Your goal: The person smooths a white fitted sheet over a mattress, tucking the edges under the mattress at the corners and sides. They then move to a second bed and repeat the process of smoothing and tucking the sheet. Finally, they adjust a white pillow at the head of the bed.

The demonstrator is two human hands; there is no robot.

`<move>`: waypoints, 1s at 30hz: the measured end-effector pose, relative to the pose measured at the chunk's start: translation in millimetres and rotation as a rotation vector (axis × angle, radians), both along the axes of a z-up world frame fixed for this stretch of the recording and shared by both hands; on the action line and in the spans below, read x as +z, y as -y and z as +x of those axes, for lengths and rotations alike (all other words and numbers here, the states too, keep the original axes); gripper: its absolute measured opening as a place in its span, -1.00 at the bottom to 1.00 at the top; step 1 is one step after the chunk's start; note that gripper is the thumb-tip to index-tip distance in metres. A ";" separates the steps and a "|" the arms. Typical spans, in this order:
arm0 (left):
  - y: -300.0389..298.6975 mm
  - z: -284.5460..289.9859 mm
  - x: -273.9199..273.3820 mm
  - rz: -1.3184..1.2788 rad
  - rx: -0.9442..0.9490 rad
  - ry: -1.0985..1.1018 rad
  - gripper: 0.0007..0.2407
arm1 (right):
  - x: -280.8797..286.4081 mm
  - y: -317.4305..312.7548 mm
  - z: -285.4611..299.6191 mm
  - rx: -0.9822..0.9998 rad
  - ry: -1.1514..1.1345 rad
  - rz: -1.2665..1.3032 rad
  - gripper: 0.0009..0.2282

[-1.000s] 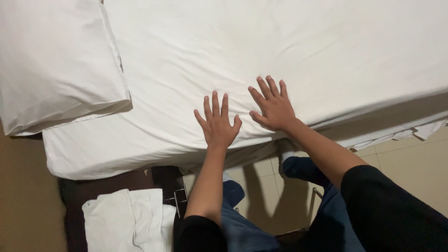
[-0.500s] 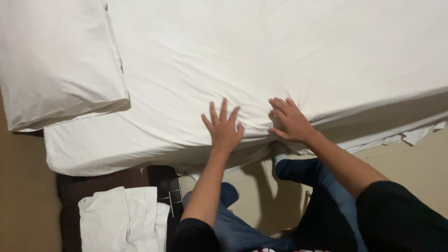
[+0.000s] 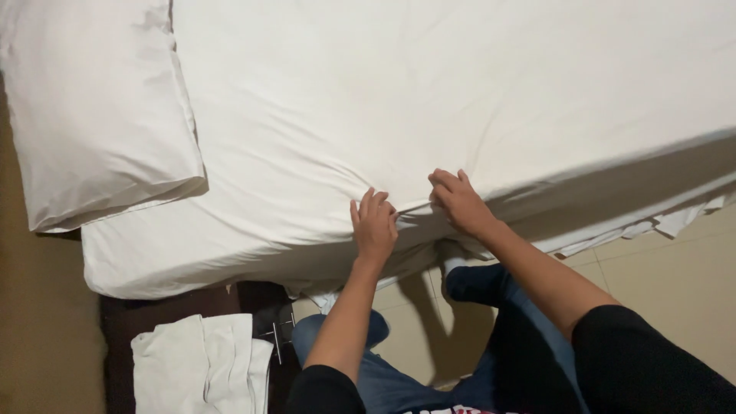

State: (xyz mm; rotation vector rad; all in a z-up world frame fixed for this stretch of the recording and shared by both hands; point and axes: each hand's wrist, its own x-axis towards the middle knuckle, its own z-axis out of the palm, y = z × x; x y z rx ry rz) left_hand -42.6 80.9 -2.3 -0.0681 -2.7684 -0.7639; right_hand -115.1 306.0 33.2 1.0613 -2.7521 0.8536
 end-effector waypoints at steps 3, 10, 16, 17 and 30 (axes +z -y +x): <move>-4.1 -3.1 -0.8 -0.036 0.006 0.000 -0.84 | 12.5 -9.4 -0.5 0.029 0.035 -0.020 -0.85; -35.6 -18.0 33.4 -0.069 -0.045 0.033 -0.74 | 3.5 -79.3 -12.6 -0.048 -0.002 -0.045 -0.70; -70.1 -39.3 24.9 -0.121 -0.116 0.040 -0.86 | 13.4 -103.1 -11.1 -0.152 -0.111 -0.034 -0.82; -72.8 -40.6 21.7 -0.093 -0.100 0.047 -0.88 | 14.7 -102.7 -11.6 -0.162 -0.090 -0.045 -0.84; -99.7 -44.4 52.1 -0.116 -0.154 0.016 -0.77 | 31.5 -124.8 -13.1 -0.153 0.057 -0.060 -0.71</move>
